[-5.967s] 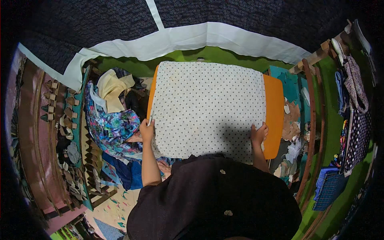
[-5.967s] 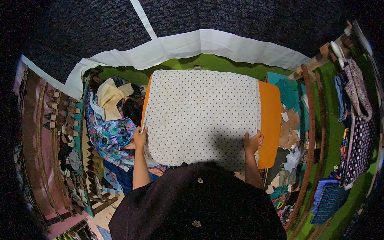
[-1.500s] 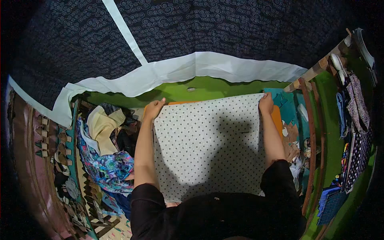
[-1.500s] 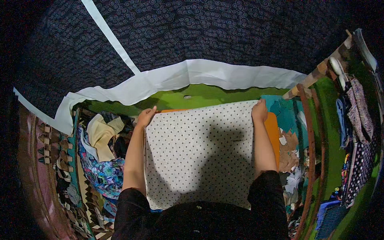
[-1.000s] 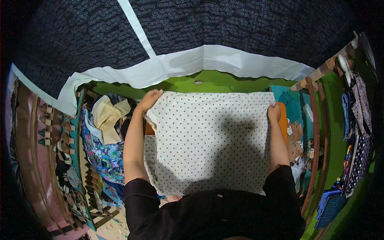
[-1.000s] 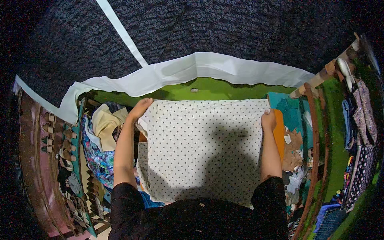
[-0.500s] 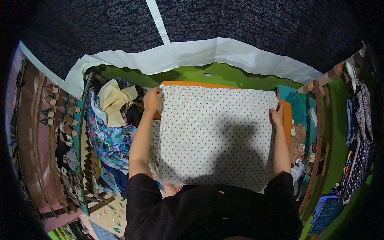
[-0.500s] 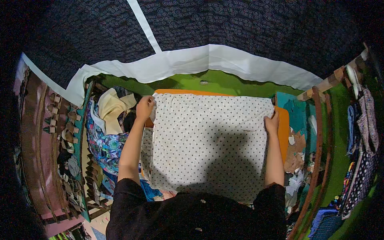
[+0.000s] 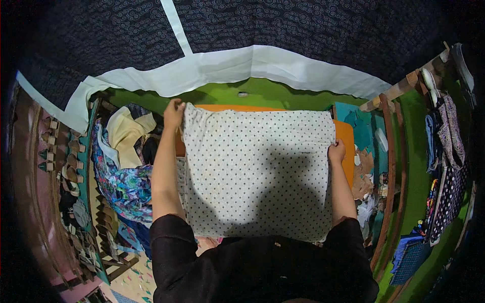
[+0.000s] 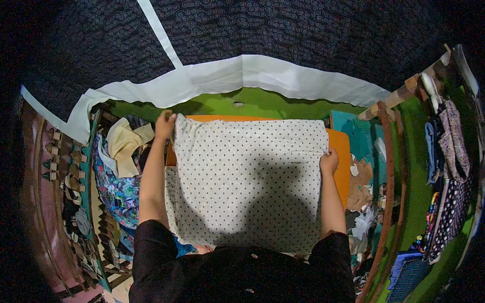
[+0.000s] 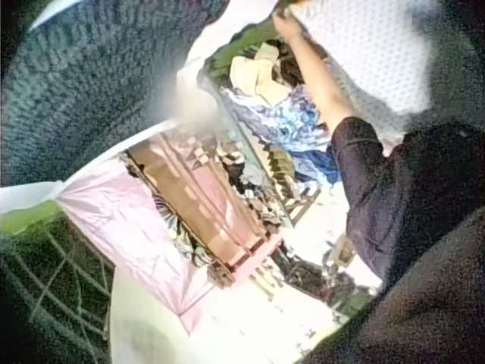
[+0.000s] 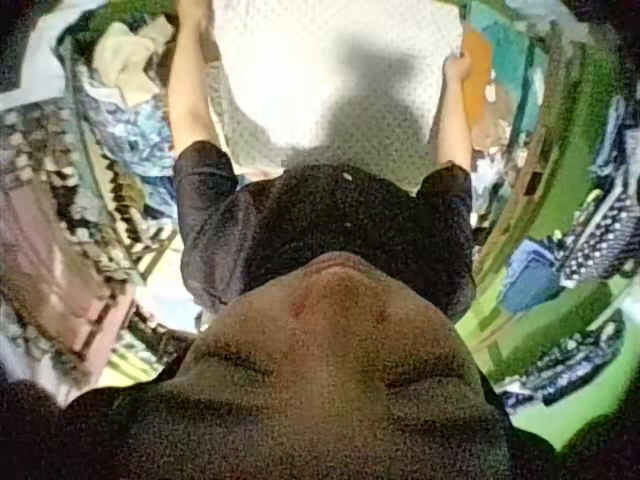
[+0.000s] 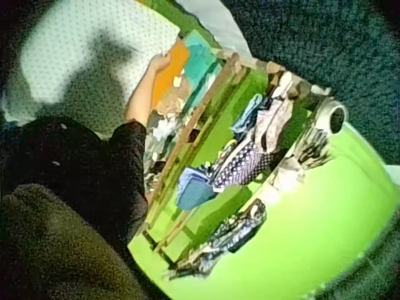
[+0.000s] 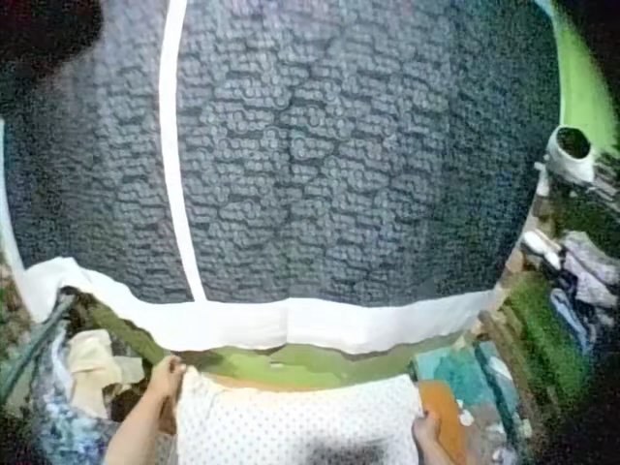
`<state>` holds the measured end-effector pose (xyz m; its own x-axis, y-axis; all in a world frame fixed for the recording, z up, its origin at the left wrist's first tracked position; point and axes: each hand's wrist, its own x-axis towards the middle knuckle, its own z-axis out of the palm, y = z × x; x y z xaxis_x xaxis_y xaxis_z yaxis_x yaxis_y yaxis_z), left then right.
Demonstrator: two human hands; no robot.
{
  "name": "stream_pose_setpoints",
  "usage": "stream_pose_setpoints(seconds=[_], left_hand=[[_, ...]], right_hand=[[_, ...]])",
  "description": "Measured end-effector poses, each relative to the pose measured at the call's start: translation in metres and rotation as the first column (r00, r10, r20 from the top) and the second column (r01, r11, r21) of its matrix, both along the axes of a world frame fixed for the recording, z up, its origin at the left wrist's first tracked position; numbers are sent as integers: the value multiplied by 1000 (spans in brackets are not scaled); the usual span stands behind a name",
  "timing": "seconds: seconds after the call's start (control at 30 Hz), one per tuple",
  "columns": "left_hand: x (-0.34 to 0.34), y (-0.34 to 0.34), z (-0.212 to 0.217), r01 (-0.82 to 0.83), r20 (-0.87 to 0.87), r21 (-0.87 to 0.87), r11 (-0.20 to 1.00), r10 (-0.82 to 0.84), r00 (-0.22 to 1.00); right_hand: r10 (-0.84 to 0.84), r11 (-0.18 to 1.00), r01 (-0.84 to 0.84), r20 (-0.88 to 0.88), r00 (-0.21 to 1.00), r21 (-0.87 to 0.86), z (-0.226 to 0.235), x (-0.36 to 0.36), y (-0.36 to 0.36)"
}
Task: Folding a piece of patterned fabric on a table.
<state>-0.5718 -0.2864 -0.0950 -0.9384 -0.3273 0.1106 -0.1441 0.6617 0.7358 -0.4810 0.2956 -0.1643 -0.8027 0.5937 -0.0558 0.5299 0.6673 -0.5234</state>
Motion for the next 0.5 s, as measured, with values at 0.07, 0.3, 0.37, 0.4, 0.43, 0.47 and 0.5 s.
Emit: stream_pose_setpoints(seconds=[0.07,0.3,0.37,0.4,0.43,0.47,0.5], left_hand=[[4,18,-5,-86,-5,-143,986,86,996],[7,28,-11,72,203,-234,970,-24,979],[-3,33,-7,-59,-30,99,993,62,998],[-5,10,-16,-153,-65,171,973,166,984],[-9,4,-17,-192,-31,243,951,206,978],[-12,1,-19,-233,7,311,921,243,970],[-6,-6,-25,-199,-52,197,960,213,976]], right_hand=[[-35,997,37,31,999,-67,2,-8,0],[-89,995,86,-44,995,-52,15,-51,-9],[-46,993,41,-45,998,-111,13,-59,6],[27,984,-36,-53,998,-174,15,-67,7],[-80,997,81,-131,988,2,11,-72,11],[-83,996,84,-131,988,3,7,-74,16],[-133,991,136,-235,963,-4,17,-76,-2]])
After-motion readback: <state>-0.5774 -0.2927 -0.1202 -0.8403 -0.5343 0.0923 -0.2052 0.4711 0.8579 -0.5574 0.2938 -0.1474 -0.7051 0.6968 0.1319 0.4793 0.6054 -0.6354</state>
